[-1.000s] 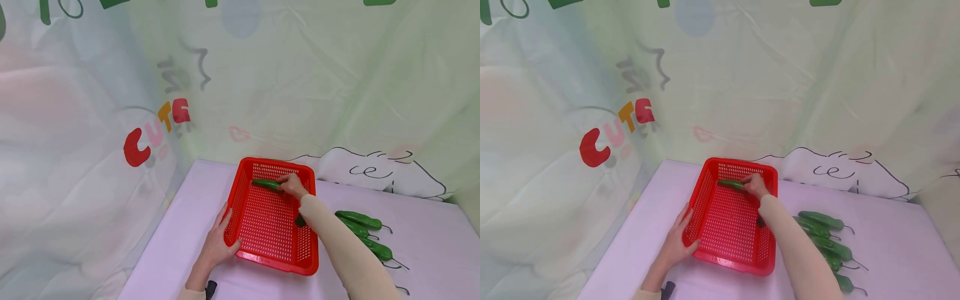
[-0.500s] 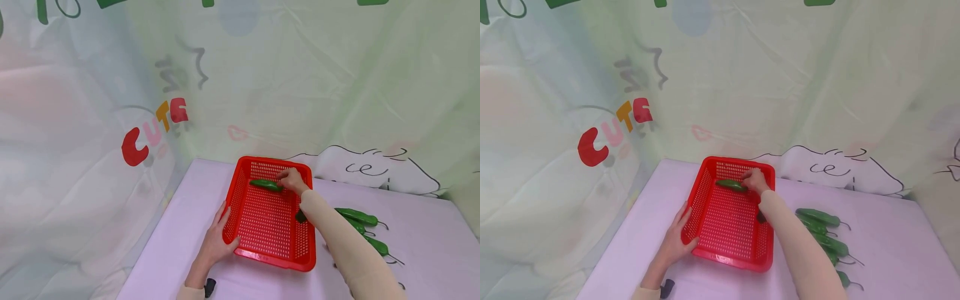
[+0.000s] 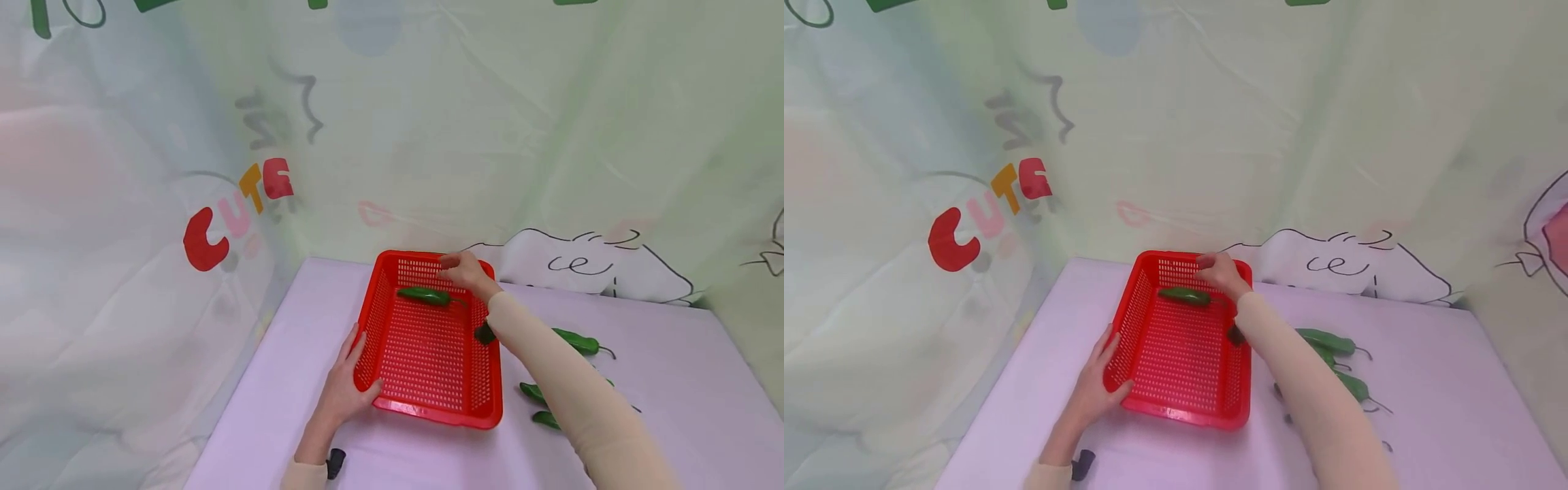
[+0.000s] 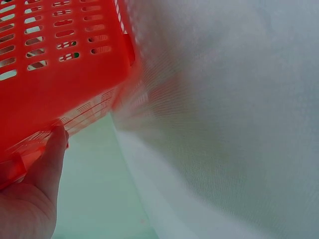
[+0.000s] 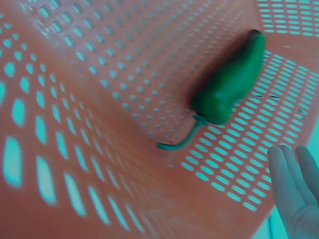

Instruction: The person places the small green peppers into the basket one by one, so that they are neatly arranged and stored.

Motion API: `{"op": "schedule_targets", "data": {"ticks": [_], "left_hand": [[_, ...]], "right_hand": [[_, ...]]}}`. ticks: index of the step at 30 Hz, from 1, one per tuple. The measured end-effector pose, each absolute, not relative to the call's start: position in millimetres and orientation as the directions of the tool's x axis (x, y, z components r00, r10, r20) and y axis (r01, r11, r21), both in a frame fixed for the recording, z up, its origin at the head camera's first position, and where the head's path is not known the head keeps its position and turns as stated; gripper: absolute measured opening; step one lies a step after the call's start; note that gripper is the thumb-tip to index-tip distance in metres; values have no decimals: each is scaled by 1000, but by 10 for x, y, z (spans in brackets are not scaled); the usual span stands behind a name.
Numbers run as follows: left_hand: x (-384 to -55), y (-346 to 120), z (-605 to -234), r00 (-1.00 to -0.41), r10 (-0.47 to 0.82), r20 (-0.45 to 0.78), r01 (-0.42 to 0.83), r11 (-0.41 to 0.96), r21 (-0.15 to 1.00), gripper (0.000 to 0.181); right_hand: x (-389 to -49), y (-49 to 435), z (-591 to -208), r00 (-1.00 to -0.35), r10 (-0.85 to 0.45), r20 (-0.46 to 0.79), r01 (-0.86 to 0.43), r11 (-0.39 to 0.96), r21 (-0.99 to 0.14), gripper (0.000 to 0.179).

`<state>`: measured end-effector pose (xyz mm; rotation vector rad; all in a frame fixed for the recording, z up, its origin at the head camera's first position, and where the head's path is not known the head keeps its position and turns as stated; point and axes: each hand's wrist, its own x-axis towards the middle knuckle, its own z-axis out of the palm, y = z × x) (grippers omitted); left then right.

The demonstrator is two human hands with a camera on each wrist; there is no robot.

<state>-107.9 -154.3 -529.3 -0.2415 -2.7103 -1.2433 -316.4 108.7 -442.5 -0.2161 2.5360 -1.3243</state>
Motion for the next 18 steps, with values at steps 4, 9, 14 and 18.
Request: {"op": "schedule_targets", "data": {"ticks": [4, 9, 14, 18], "left_hand": [[-1082, -1540, -5281, -976, 86, 198, 207, 633, 746, 94], [-1090, -1551, -5305, -973, 85, 214, 218, 640, 737, 92], [-1082, -1545, -5321, -968, 86, 237, 236, 643, 729, 91], [-1066, -1526, -5316, -963, 89, 256, 252, 641, 725, 91]], "right_hand": [[-3151, 1113, -4289, -948, -266, -174, -4, 557, -830, 52], [-3108, 1161, -4146, -948, -279, -154, -28, 553, -833, 56], [-3058, 1259, -4059, -950, -287, -125, -58, 554, -831, 56], [-3012, 1368, -3995, -949, -292, -122, -61, 546, -836, 57]]}}
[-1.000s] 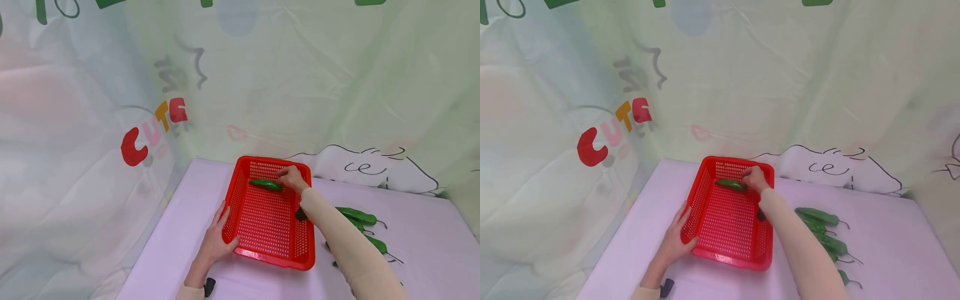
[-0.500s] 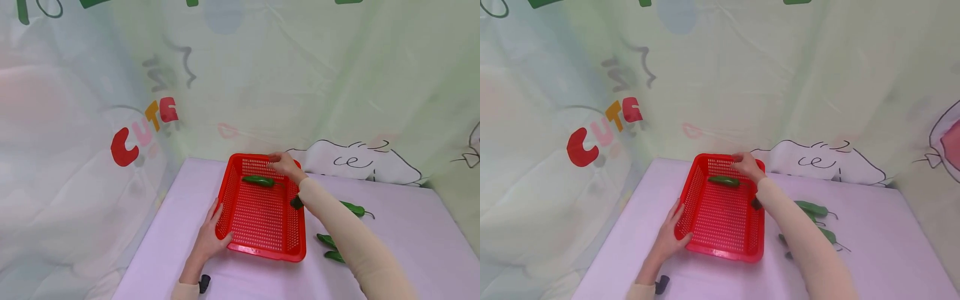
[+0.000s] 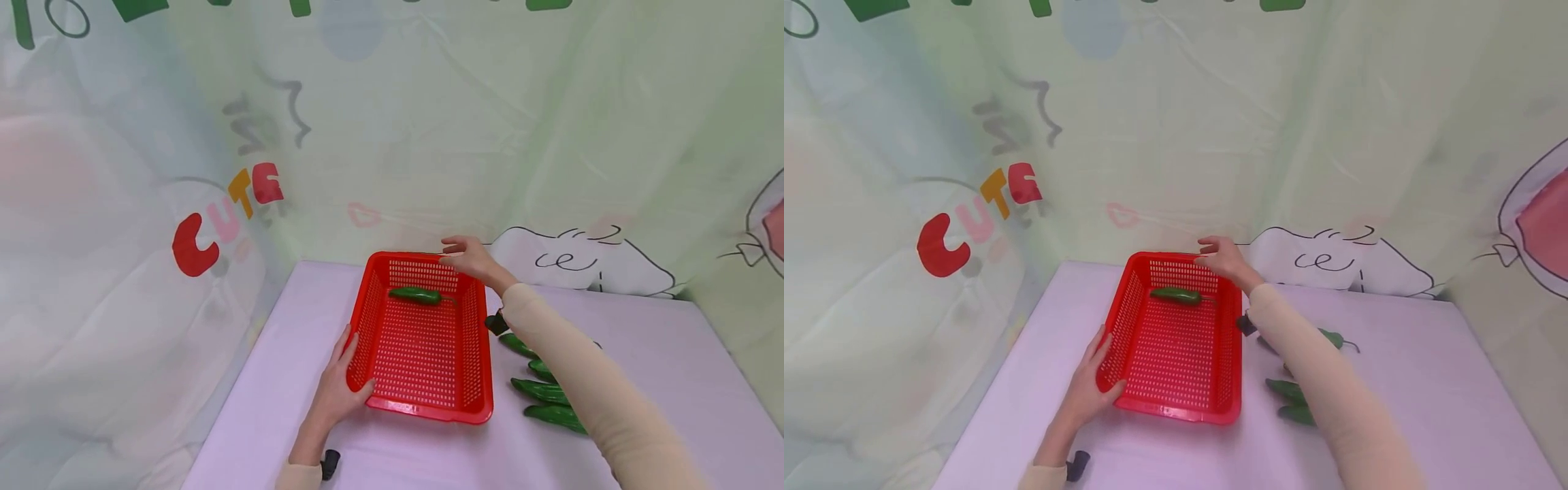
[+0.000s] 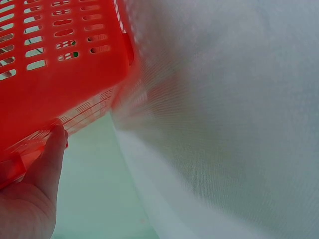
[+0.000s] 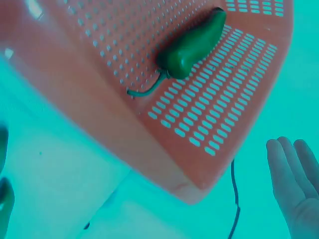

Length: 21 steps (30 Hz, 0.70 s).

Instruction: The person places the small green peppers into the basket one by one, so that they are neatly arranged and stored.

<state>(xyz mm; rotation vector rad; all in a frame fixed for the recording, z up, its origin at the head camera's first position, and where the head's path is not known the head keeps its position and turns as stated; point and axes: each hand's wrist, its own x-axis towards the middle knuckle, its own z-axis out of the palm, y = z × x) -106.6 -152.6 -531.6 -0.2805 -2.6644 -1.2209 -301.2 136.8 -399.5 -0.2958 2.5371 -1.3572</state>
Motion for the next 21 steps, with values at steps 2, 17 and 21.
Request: {"op": "schedule_targets", "data": {"ticks": [2, 17, 21], "left_hand": [[-1063, -1523, -5313, -963, 88, 256, 252, 639, 727, 91], [-1039, -1498, -5286, -966, 77, 245, 236, 646, 726, 91], [-1042, -1499, -5291, -965, 77, 250, 239, 646, 725, 91]], "right_hand": [[-3000, 1423, -3964, -946, -301, -120, -69, 550, -832, 57], [-2913, 1976, -3955, -956, -275, -106, -77, 578, -812, 55], [-2883, 2117, -3995, -957, -267, -112, -68, 583, -809, 55]]}}
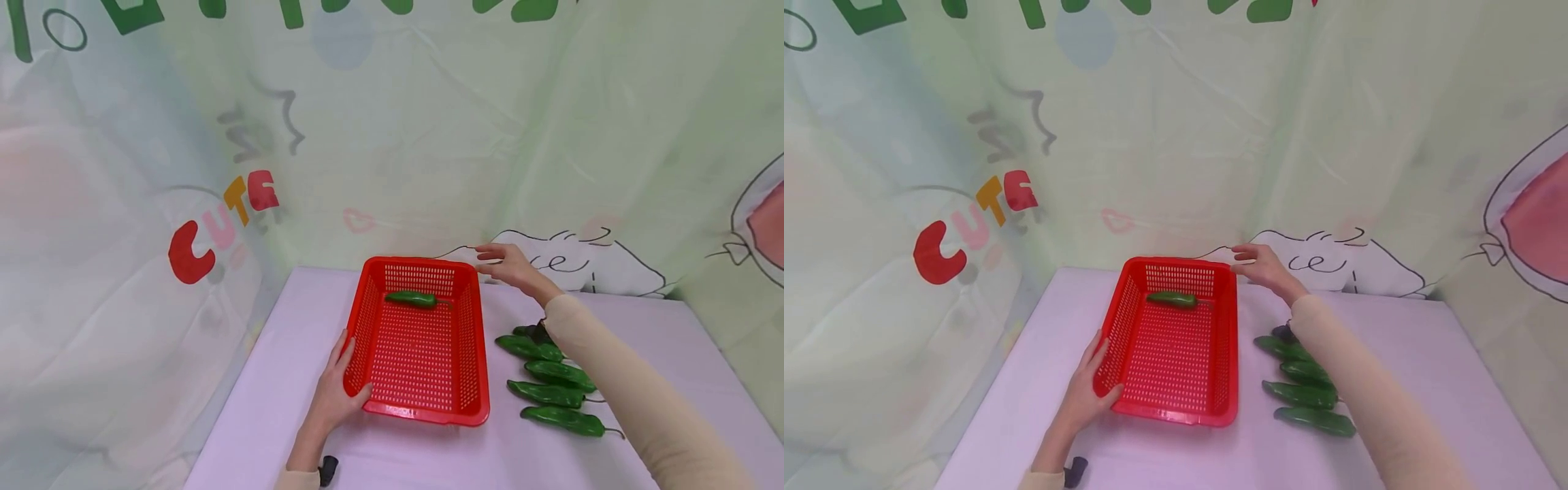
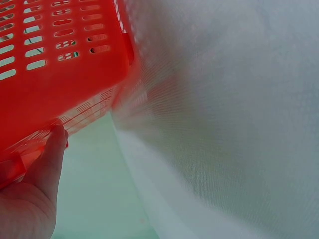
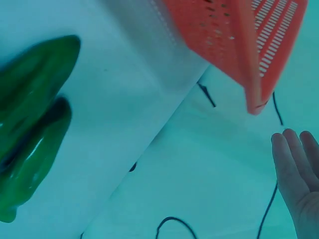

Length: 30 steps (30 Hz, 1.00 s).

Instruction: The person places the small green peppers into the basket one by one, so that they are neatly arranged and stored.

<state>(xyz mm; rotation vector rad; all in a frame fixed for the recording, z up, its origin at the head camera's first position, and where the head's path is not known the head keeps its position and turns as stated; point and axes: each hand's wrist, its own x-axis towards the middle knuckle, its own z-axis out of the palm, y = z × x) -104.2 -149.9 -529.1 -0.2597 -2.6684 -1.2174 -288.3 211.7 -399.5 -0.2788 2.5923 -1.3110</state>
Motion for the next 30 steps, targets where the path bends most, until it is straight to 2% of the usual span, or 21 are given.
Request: {"op": "schedule_targets", "data": {"ticks": [11, 30], "left_hand": [[-1041, -1500, -5309, -962, 77, 262, 248, 647, 721, 90], [-1045, -1506, -5311, -952, 87, 294, 278, 646, 711, 86]], "right_hand": [[-2806, 2529, -4157, -955, -273, -119, -72, 600, -797, 54], [-2644, 3191, -4574, -957, -206, -205, 23, 649, -760, 60]]}}
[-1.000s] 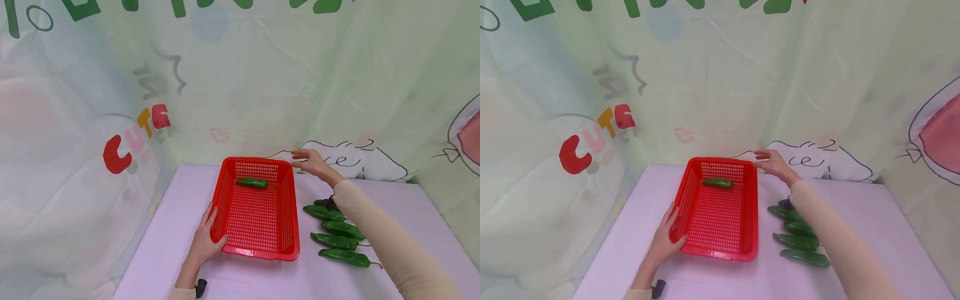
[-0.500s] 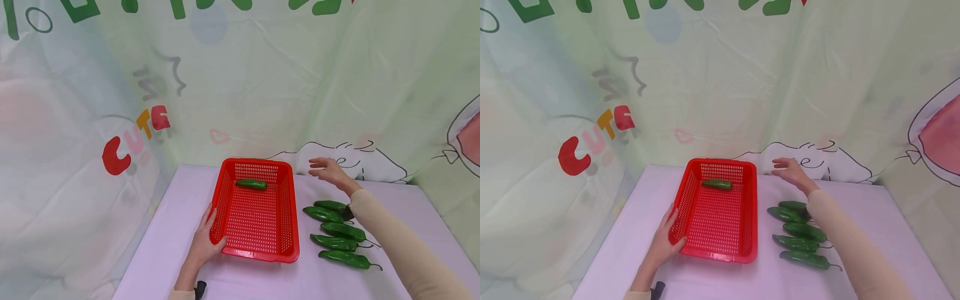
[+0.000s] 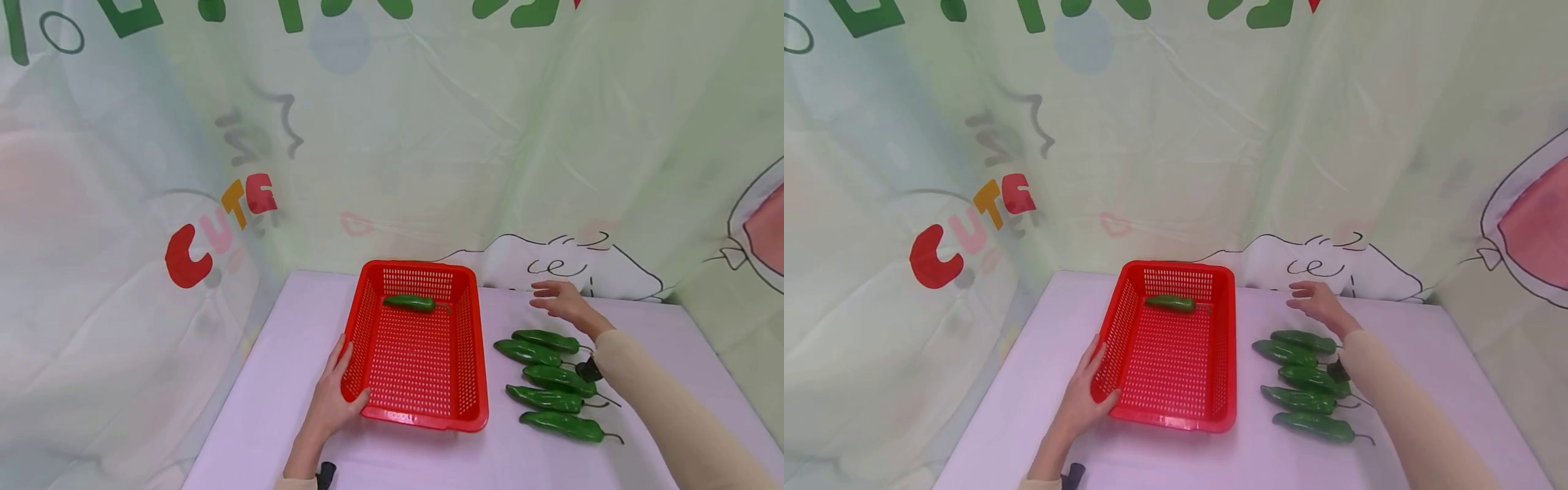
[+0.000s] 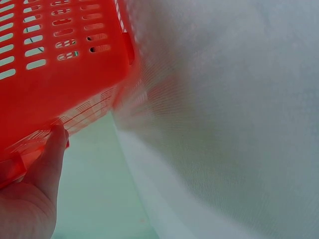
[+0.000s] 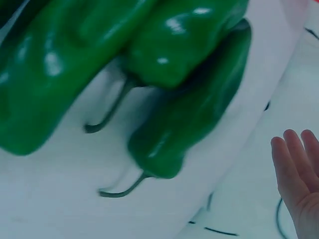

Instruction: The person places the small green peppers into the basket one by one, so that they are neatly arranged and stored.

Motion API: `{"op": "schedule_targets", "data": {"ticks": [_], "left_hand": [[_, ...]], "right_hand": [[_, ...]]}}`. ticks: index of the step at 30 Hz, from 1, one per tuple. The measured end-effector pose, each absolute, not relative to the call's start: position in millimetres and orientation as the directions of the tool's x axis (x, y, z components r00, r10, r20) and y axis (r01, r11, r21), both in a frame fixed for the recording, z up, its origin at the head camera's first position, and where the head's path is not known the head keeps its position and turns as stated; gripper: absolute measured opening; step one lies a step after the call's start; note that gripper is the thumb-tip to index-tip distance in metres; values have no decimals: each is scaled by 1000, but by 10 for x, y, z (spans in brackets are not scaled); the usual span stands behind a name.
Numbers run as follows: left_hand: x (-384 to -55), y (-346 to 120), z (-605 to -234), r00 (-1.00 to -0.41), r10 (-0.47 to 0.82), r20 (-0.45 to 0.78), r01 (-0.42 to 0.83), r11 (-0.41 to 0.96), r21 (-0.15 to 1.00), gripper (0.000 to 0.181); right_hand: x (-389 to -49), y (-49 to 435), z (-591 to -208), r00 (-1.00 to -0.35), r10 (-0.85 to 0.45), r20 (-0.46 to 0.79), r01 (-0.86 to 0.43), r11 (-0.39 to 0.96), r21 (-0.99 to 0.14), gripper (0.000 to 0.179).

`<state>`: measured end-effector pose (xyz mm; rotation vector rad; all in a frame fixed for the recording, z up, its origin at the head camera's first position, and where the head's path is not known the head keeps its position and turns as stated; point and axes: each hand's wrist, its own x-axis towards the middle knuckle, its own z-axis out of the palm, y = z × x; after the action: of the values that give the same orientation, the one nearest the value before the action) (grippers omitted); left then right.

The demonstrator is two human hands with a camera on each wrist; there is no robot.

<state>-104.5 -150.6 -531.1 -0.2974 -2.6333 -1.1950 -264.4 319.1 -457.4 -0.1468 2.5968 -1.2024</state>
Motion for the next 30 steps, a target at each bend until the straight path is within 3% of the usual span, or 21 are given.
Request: {"op": "schedule_targets", "data": {"ticks": [30], "left_hand": [[-1043, -1502, -5322, -956, 87, 281, 267, 656, 706, 88]], "right_hand": [[-2478, 3657, -5140, -945, -119, -306, 122, 737, -664, 59]]}}
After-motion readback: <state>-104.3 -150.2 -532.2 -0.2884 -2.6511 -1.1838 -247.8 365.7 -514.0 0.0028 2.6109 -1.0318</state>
